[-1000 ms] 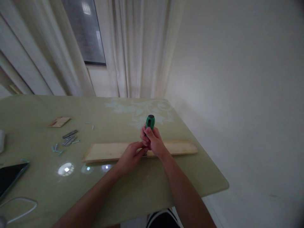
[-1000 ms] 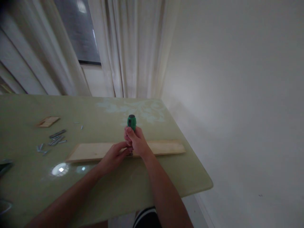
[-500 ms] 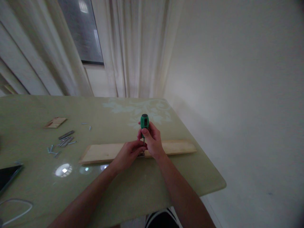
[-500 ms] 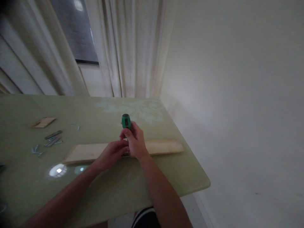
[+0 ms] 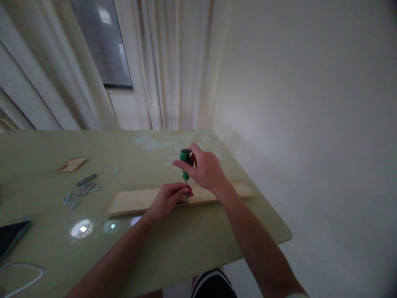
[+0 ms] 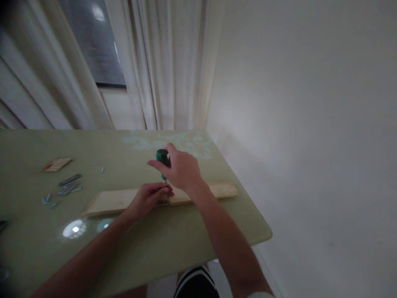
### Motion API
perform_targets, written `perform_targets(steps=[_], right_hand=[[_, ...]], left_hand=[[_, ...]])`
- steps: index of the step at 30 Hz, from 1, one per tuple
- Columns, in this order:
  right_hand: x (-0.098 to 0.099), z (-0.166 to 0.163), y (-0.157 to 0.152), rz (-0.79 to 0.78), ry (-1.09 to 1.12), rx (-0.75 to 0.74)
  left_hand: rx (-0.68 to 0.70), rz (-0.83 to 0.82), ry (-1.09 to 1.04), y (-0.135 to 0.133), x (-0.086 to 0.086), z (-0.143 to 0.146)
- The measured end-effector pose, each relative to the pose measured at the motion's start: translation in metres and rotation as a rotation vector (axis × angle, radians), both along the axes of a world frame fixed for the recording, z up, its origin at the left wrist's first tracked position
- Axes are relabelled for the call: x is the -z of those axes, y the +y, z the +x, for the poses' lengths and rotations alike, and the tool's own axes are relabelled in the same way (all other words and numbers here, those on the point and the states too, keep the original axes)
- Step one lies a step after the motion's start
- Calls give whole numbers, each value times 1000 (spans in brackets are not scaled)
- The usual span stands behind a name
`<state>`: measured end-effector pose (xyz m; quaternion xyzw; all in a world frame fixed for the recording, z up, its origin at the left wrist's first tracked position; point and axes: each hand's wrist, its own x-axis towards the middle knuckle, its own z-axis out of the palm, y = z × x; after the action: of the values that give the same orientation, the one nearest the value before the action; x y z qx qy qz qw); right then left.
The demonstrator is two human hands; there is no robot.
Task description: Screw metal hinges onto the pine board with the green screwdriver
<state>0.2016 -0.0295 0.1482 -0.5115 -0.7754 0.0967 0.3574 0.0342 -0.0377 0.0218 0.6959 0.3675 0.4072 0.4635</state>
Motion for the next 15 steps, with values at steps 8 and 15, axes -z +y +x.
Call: perform_targets(steps=[8, 15], right_hand=[[-86, -10, 13, -81, -765, -298], [-100, -3, 29, -328, -801, -511]], left_hand=[[9, -52, -84, -2, 2, 1], [66, -27, -5, -2, -3, 3]])
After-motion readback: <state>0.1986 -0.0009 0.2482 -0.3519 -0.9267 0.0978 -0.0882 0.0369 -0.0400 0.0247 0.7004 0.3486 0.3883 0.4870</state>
